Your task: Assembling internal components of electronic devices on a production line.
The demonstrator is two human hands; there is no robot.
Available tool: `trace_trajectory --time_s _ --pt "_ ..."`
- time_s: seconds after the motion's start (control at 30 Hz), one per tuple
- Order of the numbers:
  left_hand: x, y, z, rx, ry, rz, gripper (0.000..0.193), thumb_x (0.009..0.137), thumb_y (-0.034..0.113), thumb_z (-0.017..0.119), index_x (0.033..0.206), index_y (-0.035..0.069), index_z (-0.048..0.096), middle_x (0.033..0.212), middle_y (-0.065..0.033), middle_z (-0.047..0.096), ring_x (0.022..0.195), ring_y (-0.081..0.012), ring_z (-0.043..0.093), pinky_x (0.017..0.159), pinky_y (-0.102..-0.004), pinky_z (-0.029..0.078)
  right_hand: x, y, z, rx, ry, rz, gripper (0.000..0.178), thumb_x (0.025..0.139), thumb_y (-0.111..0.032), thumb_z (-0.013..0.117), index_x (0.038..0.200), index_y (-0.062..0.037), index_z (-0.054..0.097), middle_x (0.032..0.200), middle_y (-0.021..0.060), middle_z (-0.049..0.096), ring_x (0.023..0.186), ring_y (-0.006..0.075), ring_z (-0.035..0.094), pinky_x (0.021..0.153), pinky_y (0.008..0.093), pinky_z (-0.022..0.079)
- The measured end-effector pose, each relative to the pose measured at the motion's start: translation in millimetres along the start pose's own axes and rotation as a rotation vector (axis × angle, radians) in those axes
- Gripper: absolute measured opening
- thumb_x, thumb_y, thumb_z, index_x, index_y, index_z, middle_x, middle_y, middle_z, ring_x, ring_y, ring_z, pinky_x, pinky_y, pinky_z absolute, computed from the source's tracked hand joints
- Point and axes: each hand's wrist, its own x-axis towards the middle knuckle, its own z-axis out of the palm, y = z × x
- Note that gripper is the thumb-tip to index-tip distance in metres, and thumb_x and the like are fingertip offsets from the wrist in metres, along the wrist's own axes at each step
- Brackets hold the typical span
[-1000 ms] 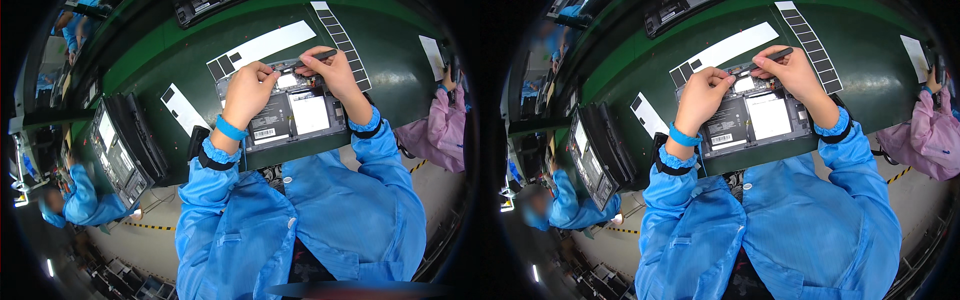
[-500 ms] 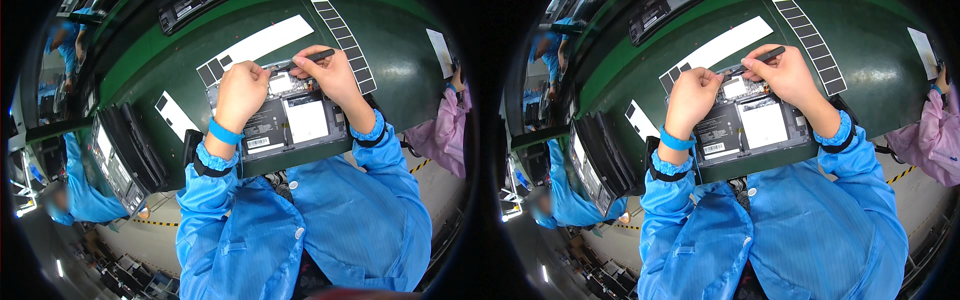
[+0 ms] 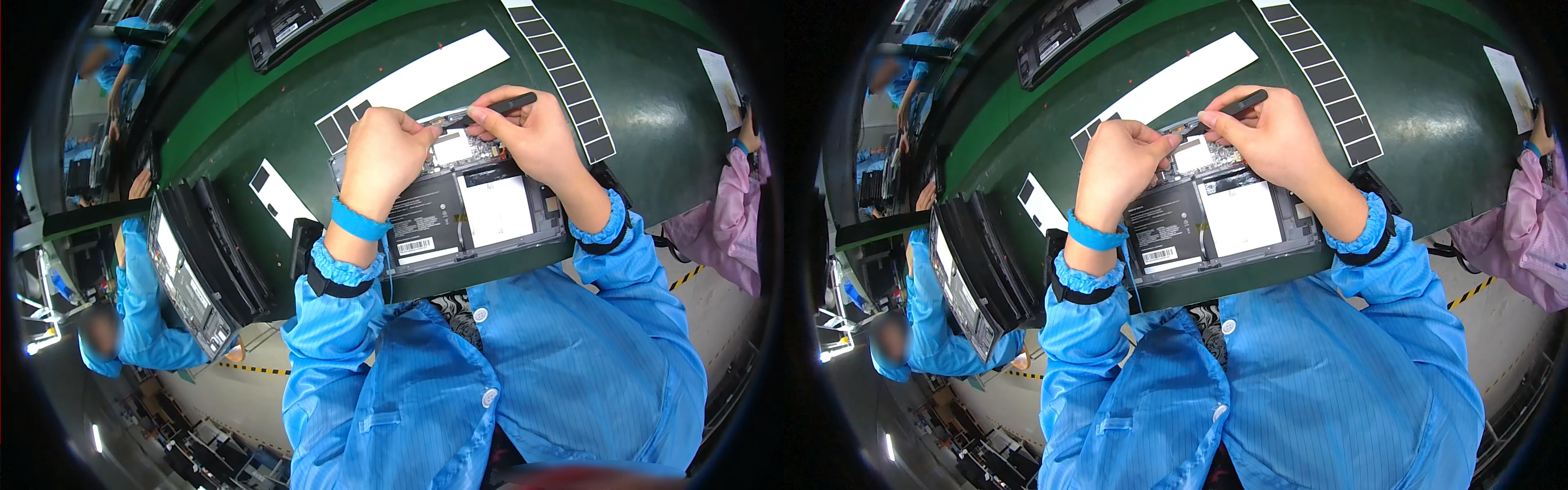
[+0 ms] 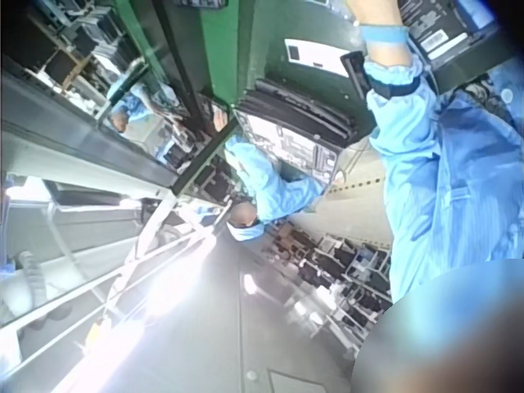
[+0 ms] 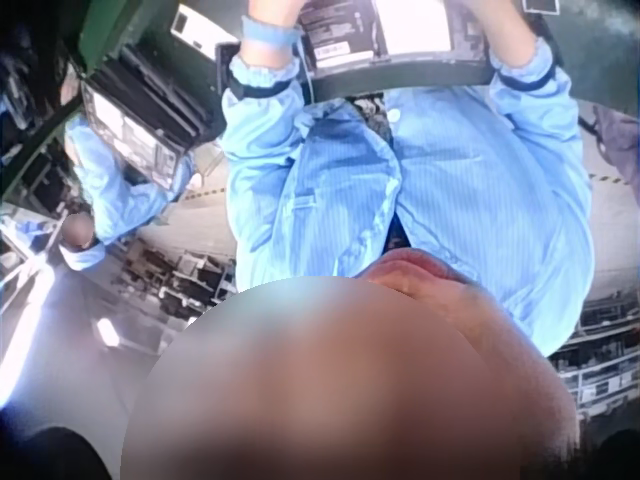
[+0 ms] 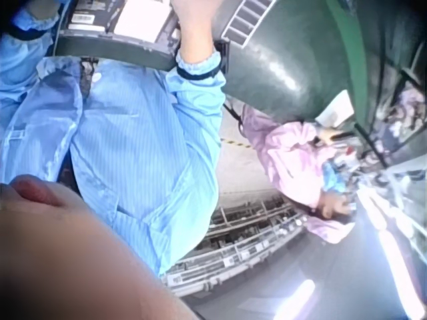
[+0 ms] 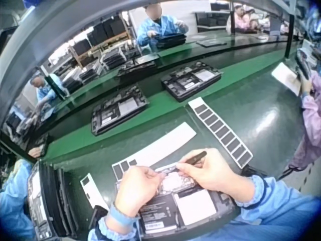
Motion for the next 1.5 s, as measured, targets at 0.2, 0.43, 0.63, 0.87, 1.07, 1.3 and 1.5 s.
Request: trace_trajectory --time_s 0.2,0.43,0.63,0.87,1.07,1.3,1.5 --pt "6.0 11.5 -11.0 -0.04 -0.18 -0.14 0.026 0.079 0.02 0.074 0.074 -0.005 0.067 0.061 -0.0087 0.065 0.046 -0.0104 0.057 0.044 -0.0234 0.044 -2.6 -3.3 -3.0 -0.047 0.002 -0.001 0.02 0.087 -0.011 0.066 0.093 0.0076 0.066 0.079 0.0145 0.069 0.075 0.0163 0.069 0.068 0.0259 0.055" --pt "17.3 16.7 -20.2 0.059 -0.304 -0.191 0.038 0.079 0.027 0.074 0.056 -0.001 0.065 0.052 -0.0086 0.063 0.042 -0.0149 0.059 0.044 -0.0276 0.047 -1.6 5.9 -0.2 0.086 0.052 -0.051 0.024 0.089 -0.016 0.067 0.097 0.0064 0.067 0.081 0.0119 0.069 0.076 0.0133 0.067 0.067 0.0247 0.053" --pt "16.2 7.8 -16.0 0.019 -0.345 -0.127 0.038 0.083 0.03 0.068 0.057 0.002 0.067 0.052 -0.0051 0.063 0.044 -0.0126 0.058 0.048 -0.0263 0.048 -6.1 0.4 4.0 0.083 0.207 -0.241 0.026 0.091 -0.019 0.066 0.107 0.0013 0.068 0.09 0.0061 0.069 0.082 0.0107 0.062 0.075 0.0232 0.049" --pt "-40.9 -10.3 8.1 -0.04 0.14 0.176 0.038 0.082 0.035 0.065 0.069 0.0 0.069 0.057 -0.0135 0.064 0.054 -0.0274 0.064 0.059 -0.0378 0.052 3.3 -14.2 -53.1 -0.168 0.339 -0.313 0.032 0.097 -0.024 0.056 0.116 0.0001 0.063 0.101 0.0107 0.069 0.087 0.013 0.064 0.077 0.0263 0.049" --pt "-153.1 -76.8 -27.0 0.078 0.623 0.247 0.016 0.084 0.017 0.065 0.092 0.003 0.067 0.094 -0.0144 0.068 0.087 -0.03 0.066 0.072 -0.0354 0.052 -10.2 -4.1 -94.4 -0.945 0.3 -0.067 0.051 0.086 -0.031 0.066 0.131 -0.0115 0.051 0.115 0.0192 0.063 0.108 0.0316 0.061 0.09 0.0379 0.047" --pt "-209.0 -145.6 -20.6 0.438 0.412 0.222 0.046 0.086 0.026 0.063 0.127 0.007 0.056 0.138 -0.011 0.05 0.128 -0.0334 0.043 0.101 -0.0476 0.036 -24.8 -11.1 -77.7 -0.975 0.252 -0.125 0.054 0.085 -0.024 0.068 0.133 -0.0101 0.049 0.126 0.0199 0.058 0.114 0.0331 0.058 0.094 0.0374 0.046" --pt "-161.6 -142.1 -41.7 0.222 0.528 0.228 0.034 0.086 0.023 0.062 0.115 0.005 0.062 0.128 -0.0139 0.056 0.118 -0.0326 0.052 0.096 -0.0409 0.041 -10.3 -81.5 61.9 -0.138 -0.128 -0.3 0.038 0.095 -0.031 0.058 0.111 0.0035 0.062 0.089 0.0168 0.07 0.073 0.017 0.068 0.068 0.0283 0.055"
